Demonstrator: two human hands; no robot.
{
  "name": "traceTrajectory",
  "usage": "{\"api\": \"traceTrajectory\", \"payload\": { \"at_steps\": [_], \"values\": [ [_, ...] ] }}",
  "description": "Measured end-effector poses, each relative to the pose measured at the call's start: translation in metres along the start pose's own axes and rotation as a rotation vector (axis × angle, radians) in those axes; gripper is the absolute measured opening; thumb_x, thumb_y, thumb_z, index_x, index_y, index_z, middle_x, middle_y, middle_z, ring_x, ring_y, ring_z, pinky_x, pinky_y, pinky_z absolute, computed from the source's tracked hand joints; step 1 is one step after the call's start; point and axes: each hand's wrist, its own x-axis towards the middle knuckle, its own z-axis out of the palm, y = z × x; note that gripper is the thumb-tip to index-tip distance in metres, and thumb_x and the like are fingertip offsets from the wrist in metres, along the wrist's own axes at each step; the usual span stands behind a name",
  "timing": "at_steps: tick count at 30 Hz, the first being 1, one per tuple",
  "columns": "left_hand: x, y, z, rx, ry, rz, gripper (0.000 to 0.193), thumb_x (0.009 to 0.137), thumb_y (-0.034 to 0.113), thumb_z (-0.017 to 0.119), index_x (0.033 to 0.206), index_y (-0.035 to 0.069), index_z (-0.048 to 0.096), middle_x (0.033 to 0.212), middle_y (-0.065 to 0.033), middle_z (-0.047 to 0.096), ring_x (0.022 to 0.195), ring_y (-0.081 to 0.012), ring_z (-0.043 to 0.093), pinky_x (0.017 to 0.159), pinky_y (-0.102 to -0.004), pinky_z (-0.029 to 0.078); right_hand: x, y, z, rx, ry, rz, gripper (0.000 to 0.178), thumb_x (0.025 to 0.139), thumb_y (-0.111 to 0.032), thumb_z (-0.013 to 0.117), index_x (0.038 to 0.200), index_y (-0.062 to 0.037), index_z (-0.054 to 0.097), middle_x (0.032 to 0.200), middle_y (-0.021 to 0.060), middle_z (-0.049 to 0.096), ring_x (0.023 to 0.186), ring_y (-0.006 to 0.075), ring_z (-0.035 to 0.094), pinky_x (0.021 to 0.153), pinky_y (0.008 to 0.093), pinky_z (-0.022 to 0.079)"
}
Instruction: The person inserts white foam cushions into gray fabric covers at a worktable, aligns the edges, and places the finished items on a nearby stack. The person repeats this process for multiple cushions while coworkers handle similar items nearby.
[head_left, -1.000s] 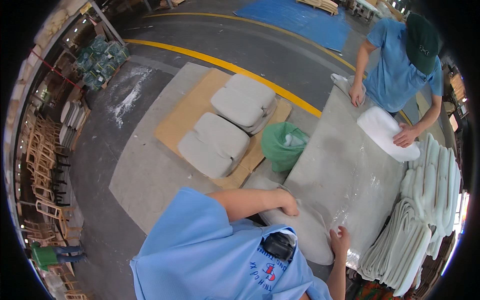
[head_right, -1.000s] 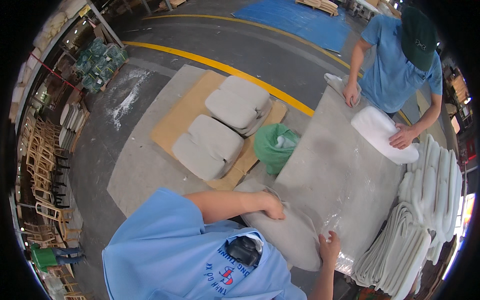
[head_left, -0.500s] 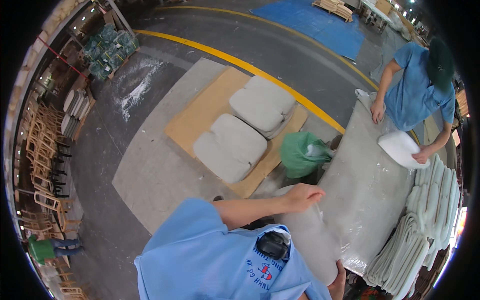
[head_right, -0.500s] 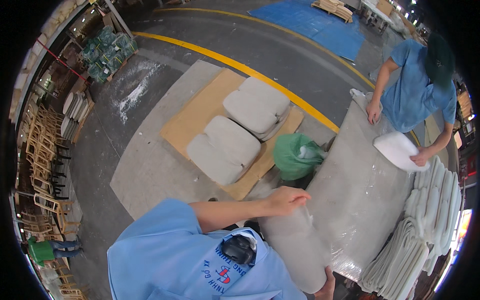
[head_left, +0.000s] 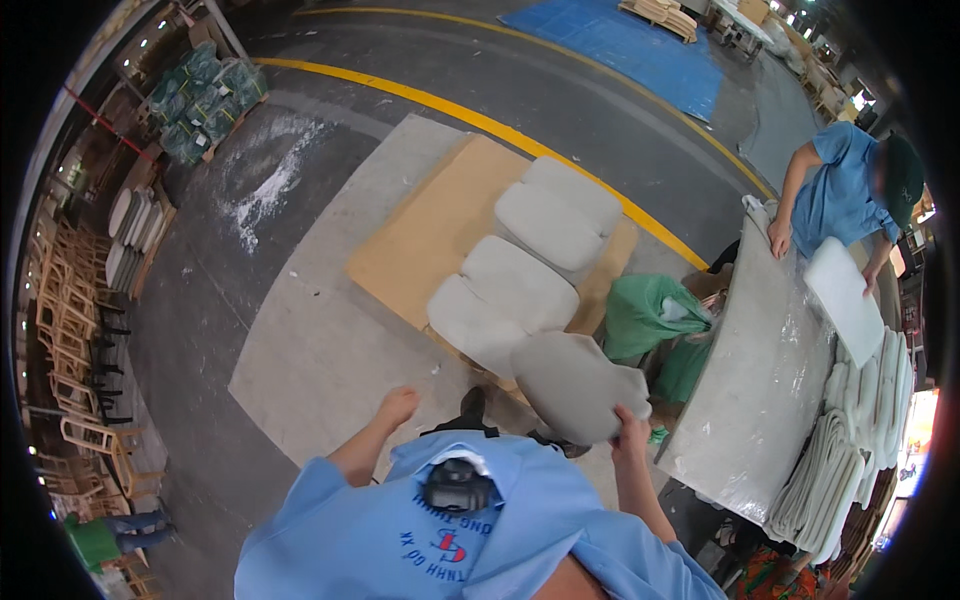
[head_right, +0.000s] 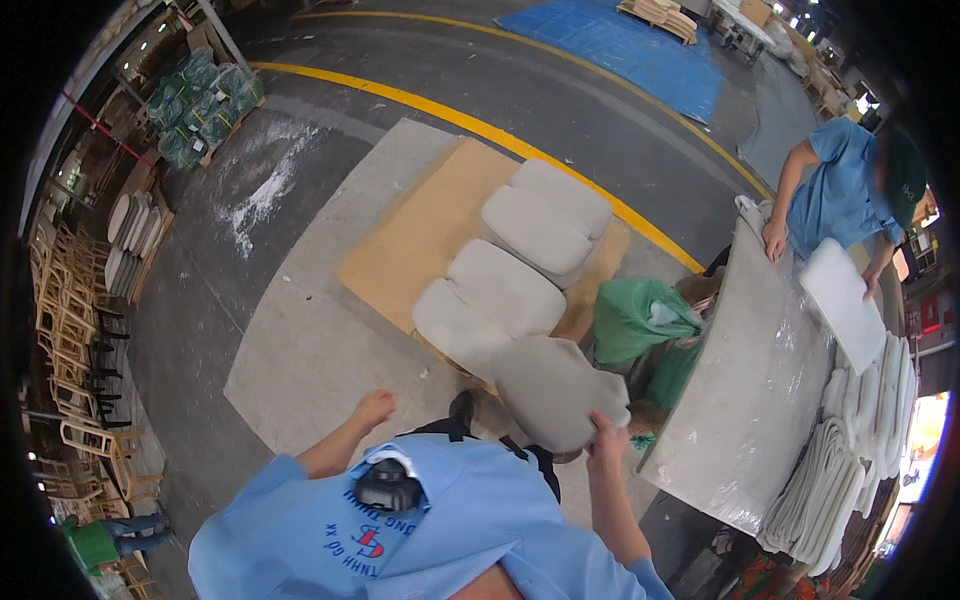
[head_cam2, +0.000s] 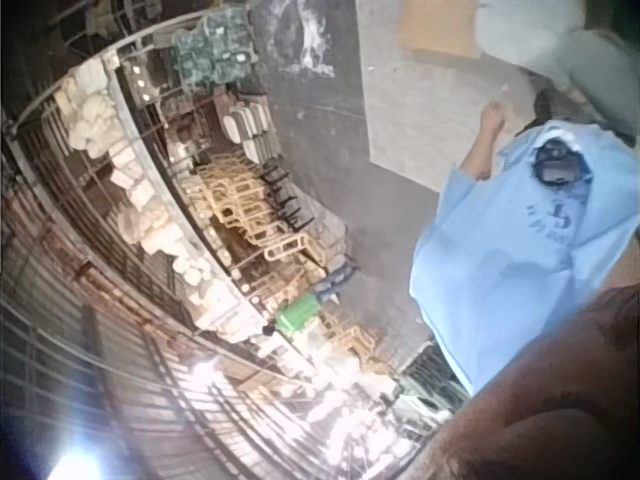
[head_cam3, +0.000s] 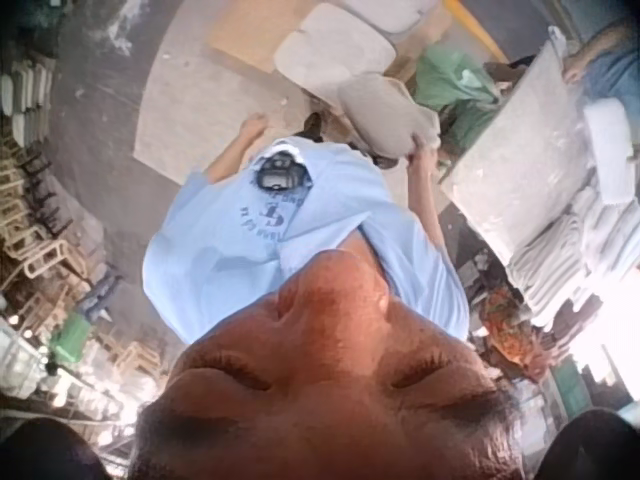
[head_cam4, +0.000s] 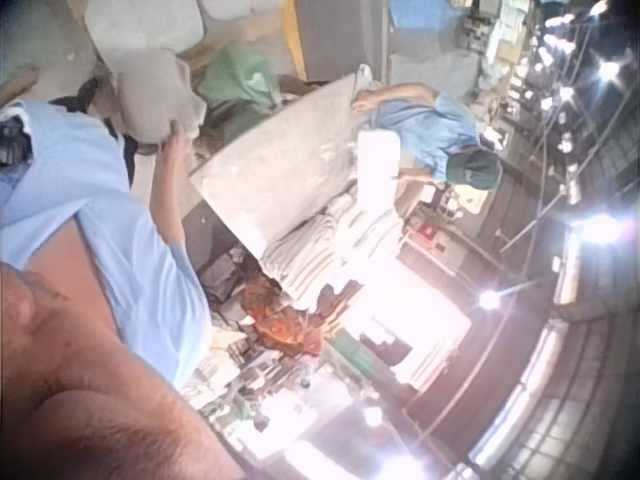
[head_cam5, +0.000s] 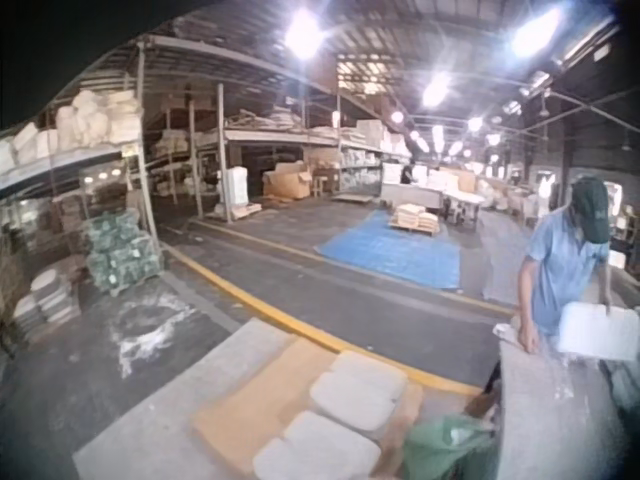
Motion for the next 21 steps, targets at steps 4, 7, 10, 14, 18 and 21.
{"api": "traceTrajectory", "payload": {
  "at_steps": [4, 7, 10, 14, 18, 21],
  "values": [
    [-0.046, -0.073, -0.070, -0.344, 0.128, -0.484, 0.025, 0.090, 0.014, 0.058, 0.107, 0.006, 0.074, 0.084, -0.0120, 0.072, 0.066, -0.0210, 0.069, 0.049, -0.0376, 0.051, 0.025, 0.030, 0.109, 0.189, -0.026, 0.046, 0.061, 0.086, -0.016, 0.082, 0.142, -0.0127, 0.057, 0.129, 0.0071, 0.068, 0.116, 0.0294, 0.069, 0.086, 0.0543, 0.060],
    [-0.053, -0.086, -0.093, -0.374, 0.150, -0.557, 0.032, 0.095, 0.021, 0.059, 0.122, 0.008, 0.071, 0.095, -0.0116, 0.075, 0.069, -0.0207, 0.070, 0.050, -0.0353, 0.051, 0.022, 0.066, 0.178, 0.417, -0.169, 0.116, 0.055, 0.094, -0.023, 0.080, 0.142, -0.0143, 0.056, 0.132, 0.0080, 0.068, 0.119, 0.0313, 0.069, 0.087, 0.0584, 0.062],
    [-0.054, -0.098, -0.098, -0.481, 0.152, -0.526, 0.034, 0.099, 0.027, 0.061, 0.127, 0.009, 0.070, 0.099, -0.0115, 0.076, 0.071, -0.0203, 0.071, 0.052, -0.0333, 0.051, -0.002, 0.112, 0.213, 0.295, -0.555, 0.342, 0.053, 0.101, -0.030, 0.074, 0.147, -0.0143, 0.052, 0.129, 0.0108, 0.071, 0.107, 0.0326, 0.074, 0.082, 0.0549, 0.064],
    [-0.034, -0.089, -0.076, -0.493, 0.036, -0.429, 0.036, 0.101, 0.034, 0.064, 0.127, 0.010, 0.070, 0.102, -0.0113, 0.076, 0.071, -0.0190, 0.070, 0.055, -0.0324, 0.051, -0.032, 0.148, 0.218, -0.155, -0.615, 0.518, 0.058, 0.106, -0.033, 0.068, 0.154, -0.0106, 0.043, 0.127, 0.0147, 0.071, 0.100, 0.0337, 0.076, 0.077, 0.0479, 0.064],
    [-0.002, -0.073, -0.050, -0.532, -0.147, -0.391, 0.036, 0.100, 0.037, 0.066, 0.124, 0.011, 0.070, 0.101, -0.0092, 0.075, 0.069, -0.0176, 0.069, 0.055, -0.0322, 0.051, -0.020, 0.136, 0.167, -0.234, -0.464, 0.510, 0.054, 0.106, -0.028, 0.068, 0.151, -0.0073, 0.049, 0.119, 0.0124, 0.073, 0.094, 0.0264, 0.076, 0.076, 0.0373, 0.063],
    [0.041, -0.050, -0.033, -0.522, -0.276, -0.405, 0.040, 0.099, 0.040, 0.069, 0.128, 0.011, 0.069, 0.102, -0.0081, 0.074, 0.071, -0.0175, 0.069, 0.056, -0.0322, 0.051, -0.005, 0.118, 0.096, -0.300, -0.256, 0.432, 0.050, 0.104, -0.026, 0.068, 0.148, -0.0072, 0.051, 0.114, 0.0113, 0.073, 0.089, 0.0257, 0.076, 0.073, 0.0362, 0.063]
  ]
}}
